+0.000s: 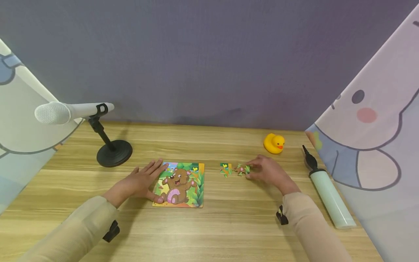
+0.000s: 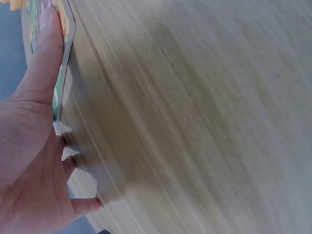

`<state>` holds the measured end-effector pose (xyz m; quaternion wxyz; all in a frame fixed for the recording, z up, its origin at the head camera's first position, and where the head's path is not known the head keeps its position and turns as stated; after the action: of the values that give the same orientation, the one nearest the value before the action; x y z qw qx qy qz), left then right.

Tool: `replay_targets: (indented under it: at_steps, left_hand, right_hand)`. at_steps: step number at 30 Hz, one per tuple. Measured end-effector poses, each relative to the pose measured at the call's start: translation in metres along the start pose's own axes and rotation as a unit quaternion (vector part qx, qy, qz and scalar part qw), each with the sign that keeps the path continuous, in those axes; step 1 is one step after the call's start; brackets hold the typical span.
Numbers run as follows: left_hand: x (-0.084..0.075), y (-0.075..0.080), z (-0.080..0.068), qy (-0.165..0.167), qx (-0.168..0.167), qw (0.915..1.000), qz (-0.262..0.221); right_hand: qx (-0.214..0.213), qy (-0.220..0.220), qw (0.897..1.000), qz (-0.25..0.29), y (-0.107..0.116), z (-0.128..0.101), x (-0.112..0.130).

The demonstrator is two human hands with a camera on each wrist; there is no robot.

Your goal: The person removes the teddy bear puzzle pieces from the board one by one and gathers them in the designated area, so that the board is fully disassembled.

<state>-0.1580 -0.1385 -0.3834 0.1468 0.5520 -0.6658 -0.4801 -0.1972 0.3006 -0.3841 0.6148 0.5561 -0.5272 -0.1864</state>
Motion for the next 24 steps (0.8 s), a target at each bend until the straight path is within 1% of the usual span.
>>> replay_targets:
  at_steps: [10, 24]
  left_hand:
    - [0.0006, -0.0004, -0.0003, -0.001, -0.003, 1.0, -0.002]
    - [0.0001, -0.0001, 0.0006, -0.001, -0.006, 1.0, -0.001]
  right_hand:
    - [0.036, 0.002, 0.999, -0.001, 0.0006, 0.0046, -0.0056]
    - [0.04, 0.02, 0.999, 0.009, 0.0021, 0.0051, -0.0068]
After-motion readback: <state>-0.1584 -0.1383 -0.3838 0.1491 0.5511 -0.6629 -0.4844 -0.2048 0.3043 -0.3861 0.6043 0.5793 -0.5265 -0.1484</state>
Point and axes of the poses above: each hand's wrist, its own z-axis towards the middle knuckle, its own y-axis out of the back of the hand, x = y × z, the point moved 1 cm from there along z, towards the middle knuckle, and after that the axes turned 10 degrees about x, right-handed, at the moved point
